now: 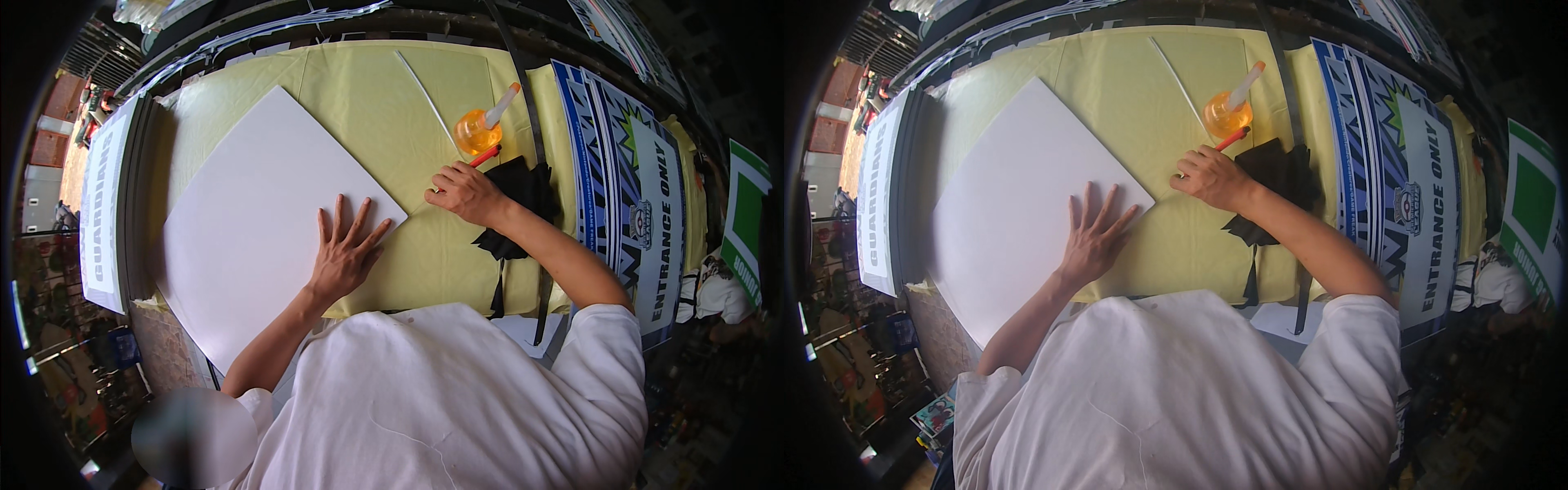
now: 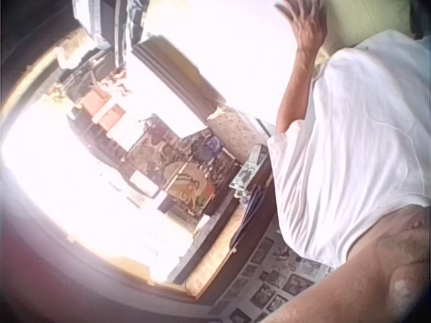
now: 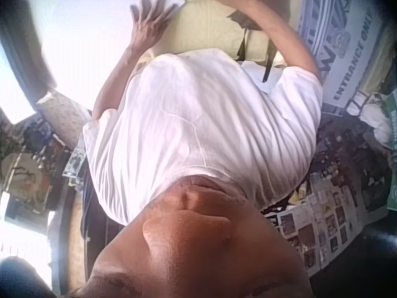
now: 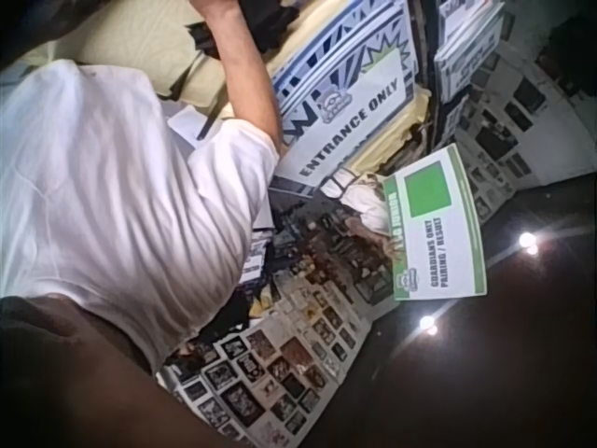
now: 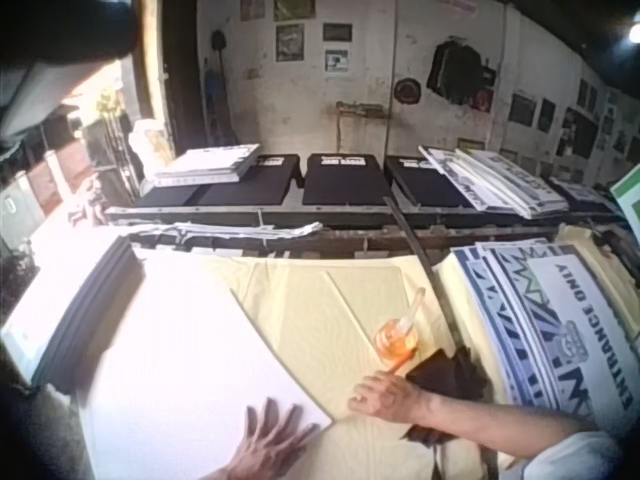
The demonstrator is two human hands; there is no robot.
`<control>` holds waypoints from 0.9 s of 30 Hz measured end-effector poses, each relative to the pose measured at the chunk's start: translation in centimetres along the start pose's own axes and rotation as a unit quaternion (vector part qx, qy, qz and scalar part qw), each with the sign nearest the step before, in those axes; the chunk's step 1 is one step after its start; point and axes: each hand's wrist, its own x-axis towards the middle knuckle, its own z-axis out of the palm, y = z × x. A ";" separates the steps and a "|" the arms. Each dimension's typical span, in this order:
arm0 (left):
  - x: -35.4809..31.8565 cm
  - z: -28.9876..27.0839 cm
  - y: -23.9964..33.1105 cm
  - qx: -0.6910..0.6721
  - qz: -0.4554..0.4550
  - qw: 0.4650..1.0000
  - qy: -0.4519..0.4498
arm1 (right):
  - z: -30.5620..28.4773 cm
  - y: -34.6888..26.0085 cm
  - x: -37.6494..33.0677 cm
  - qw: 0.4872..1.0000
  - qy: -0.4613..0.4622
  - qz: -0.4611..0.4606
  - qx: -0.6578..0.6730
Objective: The person assembles a sign by cutting a white board with a utility knife and a metal ruler. They then place a printed 'Entrance and Exit' graphic onto the board and wipe the surface with a black cloth. The person handles the sign multiple times, flipping it and wiping it again before placing it on a stack.
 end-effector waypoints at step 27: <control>1.4 -3.7 -4.5 -0.139 -0.236 0.932 0.236 | -3.3 -10.9 -0.2 0.723 -0.004 0.579 0.376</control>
